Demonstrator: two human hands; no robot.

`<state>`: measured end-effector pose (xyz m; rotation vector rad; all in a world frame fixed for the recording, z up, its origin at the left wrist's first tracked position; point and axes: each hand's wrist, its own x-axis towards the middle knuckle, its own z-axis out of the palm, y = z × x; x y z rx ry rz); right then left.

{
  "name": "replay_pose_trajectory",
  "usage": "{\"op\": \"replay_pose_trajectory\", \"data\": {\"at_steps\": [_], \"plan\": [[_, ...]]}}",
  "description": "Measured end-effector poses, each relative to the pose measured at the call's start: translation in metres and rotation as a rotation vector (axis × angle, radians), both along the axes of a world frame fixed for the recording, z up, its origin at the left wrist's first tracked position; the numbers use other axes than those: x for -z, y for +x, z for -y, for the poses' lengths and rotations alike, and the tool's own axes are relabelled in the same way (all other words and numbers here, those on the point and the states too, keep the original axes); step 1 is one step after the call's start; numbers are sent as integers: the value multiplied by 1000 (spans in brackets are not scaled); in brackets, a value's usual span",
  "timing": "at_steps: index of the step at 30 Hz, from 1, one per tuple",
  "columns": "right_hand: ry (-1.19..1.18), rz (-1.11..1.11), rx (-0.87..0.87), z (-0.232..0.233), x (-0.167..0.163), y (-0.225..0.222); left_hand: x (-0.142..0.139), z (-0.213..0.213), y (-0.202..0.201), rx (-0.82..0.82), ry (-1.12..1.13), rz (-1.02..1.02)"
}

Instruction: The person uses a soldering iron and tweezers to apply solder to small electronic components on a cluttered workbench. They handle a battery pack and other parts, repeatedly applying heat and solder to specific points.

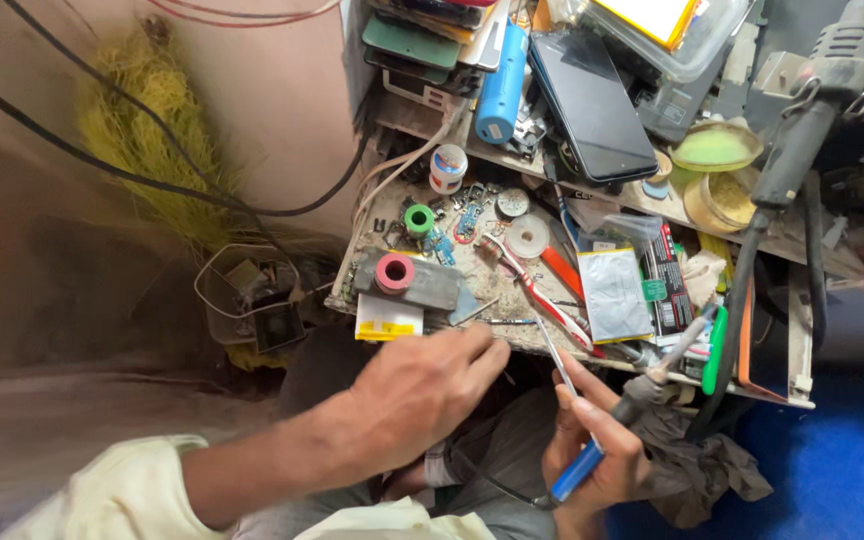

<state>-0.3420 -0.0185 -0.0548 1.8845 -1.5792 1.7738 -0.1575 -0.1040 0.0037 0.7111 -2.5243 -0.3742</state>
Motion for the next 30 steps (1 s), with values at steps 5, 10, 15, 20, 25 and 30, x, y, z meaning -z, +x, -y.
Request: {"op": "replay_pose_trajectory", "data": {"at_steps": [5,10,15,20,25,30], "plan": [[-6,-78,-68,-2,21,-5,45,-16,-19,-134,-8,-32],[39,-146,-166,-5,31,-14,64,-20,-34,-280,-112,81],[72,-134,-249,-6,35,-19,65,-21,-40,-329,-167,150],[164,-173,-301,-12,32,-24,61,-21,-40,-322,-176,203],[170,-352,-357,-9,26,-34,59,-21,-39,-311,-172,214],[229,-502,-402,-4,11,-40,59,-20,-39,-315,-195,214]]}}
